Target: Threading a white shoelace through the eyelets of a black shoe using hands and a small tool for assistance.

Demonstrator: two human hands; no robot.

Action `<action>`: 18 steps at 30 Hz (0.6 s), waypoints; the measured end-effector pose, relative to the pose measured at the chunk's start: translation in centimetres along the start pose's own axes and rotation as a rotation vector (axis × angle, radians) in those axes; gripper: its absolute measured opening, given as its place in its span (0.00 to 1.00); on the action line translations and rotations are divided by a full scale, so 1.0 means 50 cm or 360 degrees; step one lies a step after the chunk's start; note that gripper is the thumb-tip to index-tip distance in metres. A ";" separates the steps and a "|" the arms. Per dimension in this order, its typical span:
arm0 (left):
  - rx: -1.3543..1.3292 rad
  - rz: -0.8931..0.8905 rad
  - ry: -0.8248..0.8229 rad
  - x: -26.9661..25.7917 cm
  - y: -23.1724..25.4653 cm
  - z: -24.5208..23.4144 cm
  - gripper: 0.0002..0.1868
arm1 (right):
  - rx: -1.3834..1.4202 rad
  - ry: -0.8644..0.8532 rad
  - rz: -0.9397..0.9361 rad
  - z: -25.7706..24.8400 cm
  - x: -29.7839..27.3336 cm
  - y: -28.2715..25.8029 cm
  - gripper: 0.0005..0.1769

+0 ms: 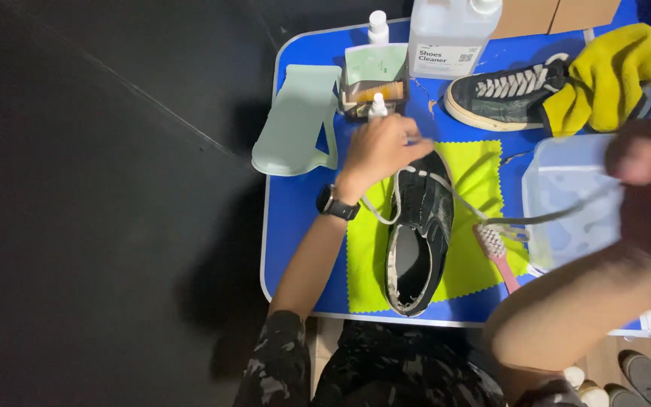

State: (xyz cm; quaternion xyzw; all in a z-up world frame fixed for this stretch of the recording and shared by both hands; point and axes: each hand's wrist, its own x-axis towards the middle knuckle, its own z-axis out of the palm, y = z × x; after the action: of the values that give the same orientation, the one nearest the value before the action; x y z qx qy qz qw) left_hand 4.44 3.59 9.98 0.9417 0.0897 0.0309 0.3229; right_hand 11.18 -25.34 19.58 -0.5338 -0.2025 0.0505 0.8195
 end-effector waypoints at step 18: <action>-0.0151 0.0157 -0.0656 0.060 -0.142 0.058 0.24 | -0.0682 0.0033 0.0489 0.104 -0.053 0.420 0.20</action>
State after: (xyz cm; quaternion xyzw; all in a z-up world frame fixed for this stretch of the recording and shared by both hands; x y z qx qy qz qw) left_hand 6.65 7.92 3.32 0.9150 -0.0260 -0.1423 0.3765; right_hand 9.56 -12.75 1.84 -0.7201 -0.1169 0.1248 0.6724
